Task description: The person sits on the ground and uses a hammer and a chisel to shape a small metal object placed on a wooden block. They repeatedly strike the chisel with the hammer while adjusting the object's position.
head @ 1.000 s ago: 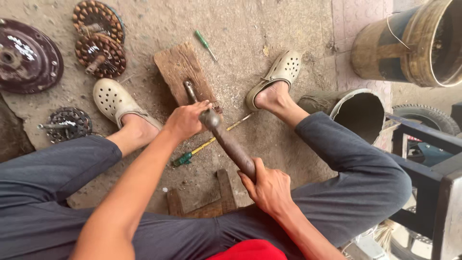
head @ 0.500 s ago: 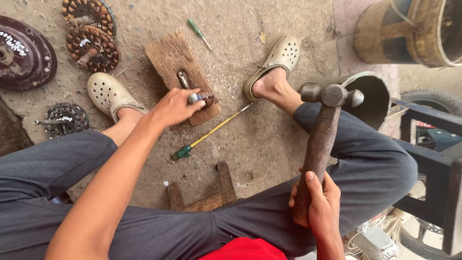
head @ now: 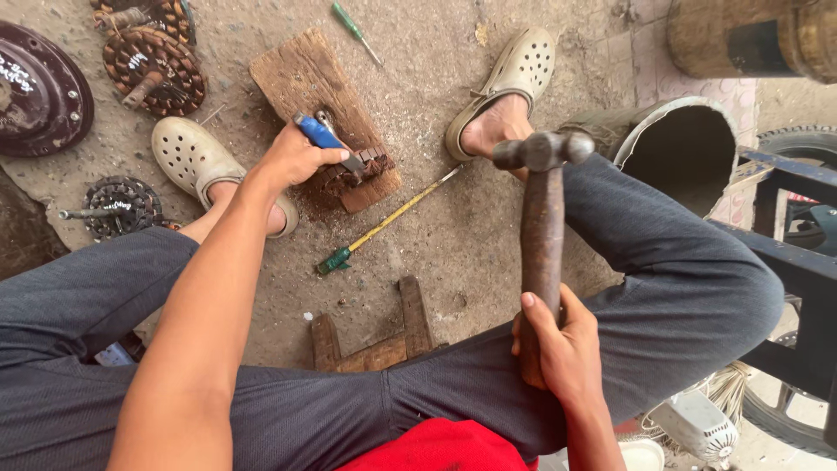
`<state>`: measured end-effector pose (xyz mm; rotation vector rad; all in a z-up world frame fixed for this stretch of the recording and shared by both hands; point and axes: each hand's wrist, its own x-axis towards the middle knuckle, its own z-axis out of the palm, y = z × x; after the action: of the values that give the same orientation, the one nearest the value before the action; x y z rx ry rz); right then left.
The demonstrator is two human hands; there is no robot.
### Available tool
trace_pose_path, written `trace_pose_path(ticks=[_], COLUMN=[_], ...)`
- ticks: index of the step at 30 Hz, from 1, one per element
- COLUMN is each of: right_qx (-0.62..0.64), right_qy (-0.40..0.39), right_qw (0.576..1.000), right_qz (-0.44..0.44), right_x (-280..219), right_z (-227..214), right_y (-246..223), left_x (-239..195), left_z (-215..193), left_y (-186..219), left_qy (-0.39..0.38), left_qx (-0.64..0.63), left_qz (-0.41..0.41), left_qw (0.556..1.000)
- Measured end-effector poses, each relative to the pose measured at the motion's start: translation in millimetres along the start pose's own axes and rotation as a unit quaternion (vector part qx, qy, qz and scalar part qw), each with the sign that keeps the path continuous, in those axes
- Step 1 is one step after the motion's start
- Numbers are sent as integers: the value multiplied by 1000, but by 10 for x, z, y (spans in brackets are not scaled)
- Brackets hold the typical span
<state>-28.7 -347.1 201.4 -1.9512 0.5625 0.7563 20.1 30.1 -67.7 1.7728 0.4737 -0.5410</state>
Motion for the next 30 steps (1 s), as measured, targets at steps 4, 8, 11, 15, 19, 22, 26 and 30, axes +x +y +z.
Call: trace_pose_path(ticks=[4,8,11,15,19,22,26,30], right_qx=[5,10,-5,-24,-46,-62,-86,-93], right_qy=[-3,14,18,21,19,16,18,17], right_qw=[1000,1000,1000,999,999,998,996,996], right_qz=[0,9,-10,-15,-10,2,5,5], right_x=[4,-7,47,39,80,85,92,90], right_z=[24,19,12,39,100,86,84,145], right_y=[16,80,48,15,-20,4,12,-26], left_x=[-72,-448,-570,-459,-460,-514,-515,-430], left_z=[-34,1,-85,-223,-66,133,263,408], left_y=[169,415,724,967,858,638,490,464], left_qy=[20,36,130,88,25,141,28,58], left_qx=[50,52,-129,105,147,233,179,336], left_qz=[-7,75,76,120,107,269,108,140], left_qw=[999,995,980,983,983,924,978,930])
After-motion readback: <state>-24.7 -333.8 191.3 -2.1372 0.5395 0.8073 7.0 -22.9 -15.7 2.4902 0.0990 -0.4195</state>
